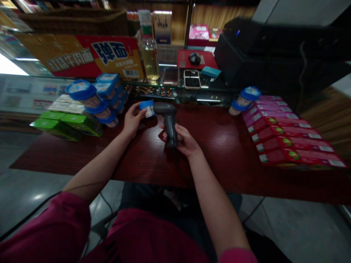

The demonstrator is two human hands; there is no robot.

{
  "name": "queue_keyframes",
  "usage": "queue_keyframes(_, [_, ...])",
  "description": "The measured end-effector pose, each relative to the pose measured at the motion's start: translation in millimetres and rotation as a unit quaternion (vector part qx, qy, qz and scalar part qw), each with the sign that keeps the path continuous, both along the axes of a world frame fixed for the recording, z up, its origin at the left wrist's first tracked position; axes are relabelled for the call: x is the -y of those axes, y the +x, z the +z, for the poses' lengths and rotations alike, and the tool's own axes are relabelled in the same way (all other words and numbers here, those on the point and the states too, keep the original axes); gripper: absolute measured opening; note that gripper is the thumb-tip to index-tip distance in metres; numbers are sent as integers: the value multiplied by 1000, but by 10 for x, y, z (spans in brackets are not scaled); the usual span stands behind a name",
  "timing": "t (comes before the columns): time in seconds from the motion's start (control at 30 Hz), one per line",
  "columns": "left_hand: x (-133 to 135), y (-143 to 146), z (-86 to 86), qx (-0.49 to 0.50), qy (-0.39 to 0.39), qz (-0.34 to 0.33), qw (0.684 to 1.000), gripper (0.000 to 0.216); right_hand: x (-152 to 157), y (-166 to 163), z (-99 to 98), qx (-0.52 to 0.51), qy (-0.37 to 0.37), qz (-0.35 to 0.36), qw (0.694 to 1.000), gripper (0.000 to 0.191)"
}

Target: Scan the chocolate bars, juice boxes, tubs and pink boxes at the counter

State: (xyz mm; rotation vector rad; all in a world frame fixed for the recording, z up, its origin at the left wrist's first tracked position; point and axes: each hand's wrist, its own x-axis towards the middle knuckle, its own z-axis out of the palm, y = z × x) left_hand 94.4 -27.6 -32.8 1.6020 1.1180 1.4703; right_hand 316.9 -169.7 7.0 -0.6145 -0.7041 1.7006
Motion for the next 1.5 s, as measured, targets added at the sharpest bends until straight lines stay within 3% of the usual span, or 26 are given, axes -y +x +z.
queue_keyframes(0.17, [186, 3, 154, 11, 26, -19, 999, 48, 20, 163, 14, 2, 11, -44, 999, 21])
queue_keyframes(0.3, [258, 319, 363, 19, 81, -60, 995, 46, 199, 686, 12, 45, 16, -90, 995, 30])
queue_keyframes(0.4, [243, 879, 593, 31, 101, -126, 986, 46, 467, 1197, 0, 80, 27, -110, 990, 39])
queue_keyframes(0.57, [149, 2239, 957, 31, 129, -229, 964, 43, 898, 1831, -36, 90, 26, -158, 983, 43])
queue_keyframes(0.73, [10, 3501, 1102, 63, 84, -259, 960, 44, 1019, 1989, -60, 64, 39, -200, 977, 49])
queue_keyframes(0.87, [-66, 4014, 1100, 45, 52, -220, 973, 45, 972, 1983, -80, 67, 26, -186, 980, 46])
queue_keyframes(1.17, [-105, 4124, 1027, -73, 110, -201, 971, 49, 907, 2032, -118, 33, 16, -158, 987, 47])
queue_keyframes(1.3, [-92, 4008, 1006, -57, 139, -259, 954, 73, 903, 2030, -122, 40, 24, -160, 986, 45])
queue_keyframes(1.4, [-5, 3595, 902, -41, 137, -270, 952, 81, 915, 2040, -121, 48, 24, -167, 985, 46])
queue_keyframes(1.5, [207, 2762, 678, -73, 163, -236, 955, 72, 968, 2040, -110, 65, 28, -174, 982, 49])
